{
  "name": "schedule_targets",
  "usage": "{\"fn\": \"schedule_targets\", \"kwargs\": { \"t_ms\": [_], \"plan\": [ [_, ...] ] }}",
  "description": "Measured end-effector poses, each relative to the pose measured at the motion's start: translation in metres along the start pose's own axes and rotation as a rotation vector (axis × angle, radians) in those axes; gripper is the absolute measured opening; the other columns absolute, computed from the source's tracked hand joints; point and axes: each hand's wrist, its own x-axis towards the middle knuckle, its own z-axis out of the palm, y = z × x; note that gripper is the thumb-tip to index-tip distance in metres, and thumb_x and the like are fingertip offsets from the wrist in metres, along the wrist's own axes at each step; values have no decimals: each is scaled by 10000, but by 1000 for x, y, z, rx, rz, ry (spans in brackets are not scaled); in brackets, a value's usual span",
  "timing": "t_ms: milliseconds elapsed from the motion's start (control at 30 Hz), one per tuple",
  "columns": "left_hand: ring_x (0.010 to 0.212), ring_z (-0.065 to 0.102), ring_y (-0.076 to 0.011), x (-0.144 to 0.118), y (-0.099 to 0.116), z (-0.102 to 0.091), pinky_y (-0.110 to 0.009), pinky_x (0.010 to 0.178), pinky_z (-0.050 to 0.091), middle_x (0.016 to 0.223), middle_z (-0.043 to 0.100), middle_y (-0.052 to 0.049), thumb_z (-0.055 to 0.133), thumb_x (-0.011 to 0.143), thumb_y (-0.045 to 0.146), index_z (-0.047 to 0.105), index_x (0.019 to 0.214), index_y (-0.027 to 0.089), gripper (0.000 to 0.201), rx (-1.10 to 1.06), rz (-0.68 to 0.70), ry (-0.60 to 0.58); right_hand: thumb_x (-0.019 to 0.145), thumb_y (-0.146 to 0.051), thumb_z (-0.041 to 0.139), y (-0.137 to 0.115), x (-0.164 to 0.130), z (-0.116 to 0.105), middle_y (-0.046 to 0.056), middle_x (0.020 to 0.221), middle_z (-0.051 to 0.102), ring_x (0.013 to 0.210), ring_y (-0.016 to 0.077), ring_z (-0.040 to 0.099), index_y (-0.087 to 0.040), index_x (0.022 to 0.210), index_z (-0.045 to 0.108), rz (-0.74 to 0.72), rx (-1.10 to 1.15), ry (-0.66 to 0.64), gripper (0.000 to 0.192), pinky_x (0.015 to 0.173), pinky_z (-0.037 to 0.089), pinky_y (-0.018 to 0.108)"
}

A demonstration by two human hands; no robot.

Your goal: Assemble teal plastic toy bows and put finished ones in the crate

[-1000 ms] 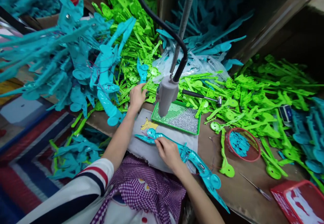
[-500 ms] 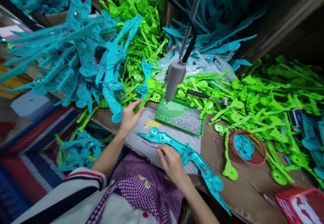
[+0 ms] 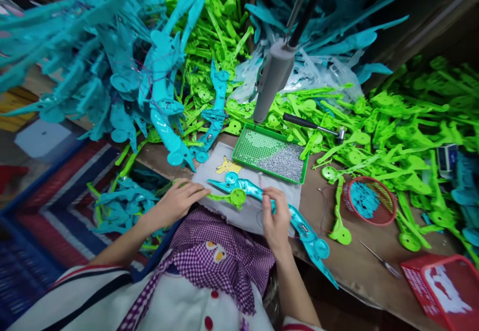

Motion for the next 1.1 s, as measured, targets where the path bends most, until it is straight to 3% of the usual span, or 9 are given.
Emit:
{"fn": "schedule_targets", "kwargs": {
  "t_ms": [100,233,300,433,600,733,867,967,1100],
  "plan": [
    [1216,602,-227,24,2,-16,-432,1108,392,1240,689,-100,490,940,45,592,1337,190,434,97,135,25,979,-337,507,-11,1,10,102,1113,716,1031,217,684,-215,936,629,-84,-6,-206,178,865,531,356],
    [1337,530,-202,58,-6,-19,-423,1206,303,1358,625,-72,515,950,62,570,1365,256,461,96,229,109,1003,-447,421,-10,-3,19,34,780,694,688,184,655,-219,917,591,73,-71,-266,296,652,486,299],
    [1361,509,-221,64,-8,-7,-426,1191,335,1415,573,-92,546,965,127,552,1385,268,443,34,151,241,1003,-511,363,-6,-6,22,45,753,680,661,200,637,-213,916,580,168,-167,-214,379,625,449,305],
    [1183,620,-212,52,6,35,-362,1032,491,1238,640,-110,565,990,292,594,1293,211,315,-226,-258,523,1015,-513,234,-4,-2,42,95,755,687,641,233,620,-194,947,582,283,-390,-230,477,594,368,318],
    [1181,608,-245,42,21,74,-393,1017,465,1216,673,-107,561,988,366,620,1263,204,325,-293,-422,386,1030,-380,265,-22,25,79,134,952,733,761,230,658,-188,1014,590,317,-439,-350,378,653,377,308],
    [1122,628,-264,60,8,73,-406,987,439,1161,716,-89,594,966,329,625,1256,202,318,-301,-542,340,1016,-357,357,-37,60,91,134,1013,741,870,260,677,-206,1021,622,276,-425,-472,305,722,410,326],
    [882,683,-229,74,-6,64,-362,884,469,874,735,-22,604,937,220,594,1299,190,364,-424,-570,284,989,-349,427,-41,84,89,108,947,735,897,275,666,-216,938,642,233,-369,-551,258,775,436,353],
    [715,666,-205,67,-8,60,-329,786,489,731,691,17,589,942,219,587,1329,207,386,-468,-579,226,966,-378,457,-31,74,78,86,896,707,862,242,650,-216,873,630,153,-168,-518,254,776,465,345],
    [756,686,-194,48,-1,56,-331,816,508,805,723,8,554,981,279,564,1360,222,383,-549,-574,213,957,-457,470,-5,40,50,79,937,684,835,202,651,-213,937,625,188,80,-301,290,711,500,309]
  ]
}}
